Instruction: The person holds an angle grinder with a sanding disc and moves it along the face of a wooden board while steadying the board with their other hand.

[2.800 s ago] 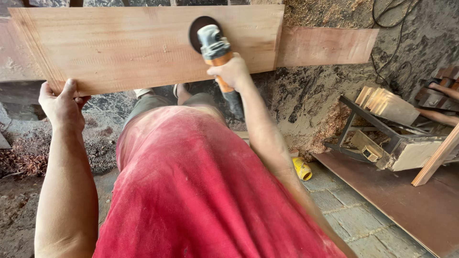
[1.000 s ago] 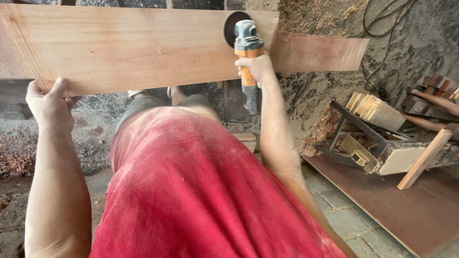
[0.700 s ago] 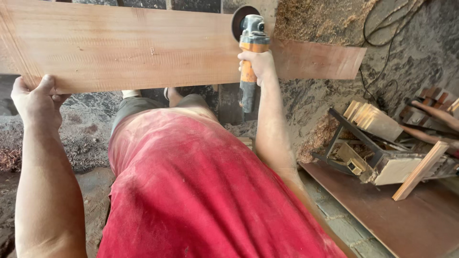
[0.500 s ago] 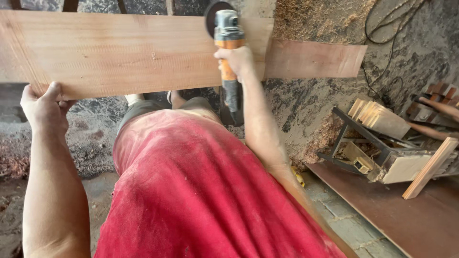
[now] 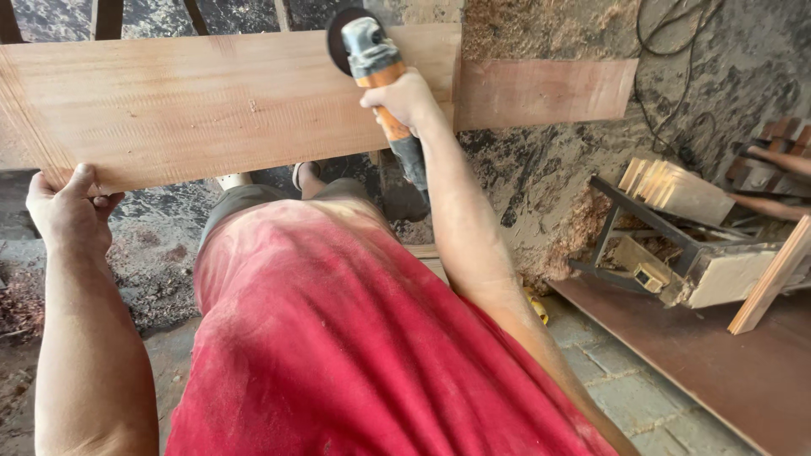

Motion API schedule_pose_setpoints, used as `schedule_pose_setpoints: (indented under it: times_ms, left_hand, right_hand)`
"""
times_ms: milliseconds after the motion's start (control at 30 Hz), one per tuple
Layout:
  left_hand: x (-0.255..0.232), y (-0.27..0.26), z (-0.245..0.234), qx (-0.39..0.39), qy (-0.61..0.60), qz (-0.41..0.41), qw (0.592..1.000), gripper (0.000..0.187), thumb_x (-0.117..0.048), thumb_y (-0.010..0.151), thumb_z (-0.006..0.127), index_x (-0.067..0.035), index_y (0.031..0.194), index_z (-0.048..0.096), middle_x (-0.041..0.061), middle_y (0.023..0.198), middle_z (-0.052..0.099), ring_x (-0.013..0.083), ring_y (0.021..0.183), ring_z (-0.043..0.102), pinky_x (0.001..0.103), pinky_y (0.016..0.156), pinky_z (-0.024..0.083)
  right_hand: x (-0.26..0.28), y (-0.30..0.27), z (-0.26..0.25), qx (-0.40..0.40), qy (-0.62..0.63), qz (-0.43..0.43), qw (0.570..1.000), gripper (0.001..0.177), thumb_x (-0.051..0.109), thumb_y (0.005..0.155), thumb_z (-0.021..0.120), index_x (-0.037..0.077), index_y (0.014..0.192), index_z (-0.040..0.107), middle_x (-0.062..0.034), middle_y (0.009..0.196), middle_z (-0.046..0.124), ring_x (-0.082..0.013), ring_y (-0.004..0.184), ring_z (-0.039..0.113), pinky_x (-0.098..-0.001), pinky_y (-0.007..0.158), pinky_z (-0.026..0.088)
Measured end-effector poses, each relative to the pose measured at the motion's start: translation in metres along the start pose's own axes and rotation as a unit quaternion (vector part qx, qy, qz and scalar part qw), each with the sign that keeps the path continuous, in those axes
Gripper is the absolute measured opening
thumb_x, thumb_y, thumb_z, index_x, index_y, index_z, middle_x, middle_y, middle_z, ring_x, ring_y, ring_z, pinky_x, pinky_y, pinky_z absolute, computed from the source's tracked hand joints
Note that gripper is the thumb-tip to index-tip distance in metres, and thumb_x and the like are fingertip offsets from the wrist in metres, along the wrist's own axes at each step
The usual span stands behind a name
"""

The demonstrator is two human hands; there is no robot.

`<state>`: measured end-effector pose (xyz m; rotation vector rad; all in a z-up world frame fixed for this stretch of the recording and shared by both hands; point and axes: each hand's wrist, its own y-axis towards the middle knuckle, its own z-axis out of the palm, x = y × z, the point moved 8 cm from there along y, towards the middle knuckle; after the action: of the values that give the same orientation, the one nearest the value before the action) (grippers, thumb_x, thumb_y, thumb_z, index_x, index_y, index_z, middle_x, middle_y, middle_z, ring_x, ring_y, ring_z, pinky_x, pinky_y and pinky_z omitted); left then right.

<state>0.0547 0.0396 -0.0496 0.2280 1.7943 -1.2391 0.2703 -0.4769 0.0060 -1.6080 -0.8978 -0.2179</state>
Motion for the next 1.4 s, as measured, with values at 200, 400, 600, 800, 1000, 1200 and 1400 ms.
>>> schedule_pose_setpoints:
  times_ms: [200, 400, 600, 800, 1000, 1200, 1400]
  left_hand:
    - [-0.016, -0.016, 0.004, -0.04, 0.033, -0.025, 0.998, 0.018, -0.007, 0.105, 0.068, -0.007, 0.116, 0.054, 0.008, 0.113, 0.066, 0.0117, 0.089, 0.072, 0.034, 0.081, 0.066]
    - [-0.013, -0.009, 0.002, -0.035, 0.039, -0.032, 0.998, 0.019, -0.008, 0.102, 0.072, -0.008, 0.109, 0.055, 0.004, 0.104, 0.065, 0.0082, 0.076, 0.062, 0.032, 0.077, 0.064]
    - [-0.002, 0.003, 0.0, -0.017, 0.025, 0.003, 1.0, 0.022, -0.008, 0.101, 0.075, -0.008, 0.109, 0.055, 0.002, 0.098, 0.064, 0.0061, 0.071, 0.06, 0.03, 0.07, 0.063]
    - [-0.011, 0.002, 0.006, 0.027, -0.012, 0.02, 0.999, 0.023, -0.01, 0.099, 0.074, -0.006, 0.112, 0.055, 0.005, 0.099, 0.067, 0.0095, 0.076, 0.067, 0.028, 0.064, 0.064]
    - [-0.007, 0.003, 0.002, 0.037, 0.031, 0.036, 0.998, 0.029, -0.016, 0.1, 0.075, -0.006, 0.116, 0.053, 0.005, 0.1, 0.067, 0.0102, 0.077, 0.064, 0.027, 0.057, 0.057]
    - [0.007, 0.012, -0.003, 0.036, 0.062, 0.066, 0.995, 0.03, -0.019, 0.102, 0.074, -0.005, 0.116, 0.051, 0.006, 0.103, 0.065, 0.0114, 0.084, 0.064, 0.027, 0.062, 0.057]
    - [0.008, 0.018, -0.006, 0.058, 0.088, 0.116, 0.988, 0.021, -0.02, 0.109, 0.063, -0.005, 0.119, 0.053, 0.005, 0.107, 0.066, 0.0105, 0.091, 0.064, 0.026, 0.069, 0.056]
  right_hand:
    - [-0.024, -0.009, -0.048, -0.029, 0.052, 0.004, 0.998, 0.024, 0.004, 0.073, 0.08, -0.002, 0.096, 0.073, -0.0084, 0.071, 0.071, -0.0169, 0.057, 0.069, -0.0323, 0.053, 0.059]
    - [-0.063, -0.023, -0.073, -0.063, 0.171, 0.04, 0.982, 0.034, 0.003, 0.074, 0.079, 0.0, 0.105, 0.067, -0.0085, 0.073, 0.069, -0.0192, 0.059, 0.068, -0.035, 0.056, 0.06]
    - [-0.086, -0.043, -0.061, -0.103, 0.216, 0.039, 0.97, 0.031, 0.007, 0.078, 0.078, -0.005, 0.104, 0.065, -0.0119, 0.073, 0.068, -0.0221, 0.059, 0.069, -0.0369, 0.056, 0.058]
    - [-0.073, -0.054, 0.026, -0.086, 0.206, 0.044, 0.974, 0.031, 0.006, 0.073, 0.079, -0.001, 0.101, 0.067, -0.0097, 0.072, 0.068, -0.0218, 0.057, 0.069, -0.0372, 0.056, 0.061]
    - [-0.06, -0.063, 0.096, -0.084, 0.207, 0.025, 0.974, 0.02, 0.005, 0.075, 0.08, -0.003, 0.09, 0.069, -0.0104, 0.07, 0.069, -0.0209, 0.054, 0.068, -0.0355, 0.051, 0.056]
    - [-0.013, -0.084, 0.176, -0.044, 0.163, -0.049, 0.984, 0.026, 0.003, 0.07, 0.079, 0.002, 0.095, 0.073, -0.0074, 0.068, 0.068, -0.0178, 0.051, 0.065, -0.0329, 0.049, 0.055]
    - [0.016, -0.085, 0.231, -0.028, 0.088, -0.062, 0.994, 0.016, 0.002, 0.07, 0.08, -0.001, 0.083, 0.073, -0.0106, 0.069, 0.072, -0.0179, 0.054, 0.069, -0.0341, 0.051, 0.058]
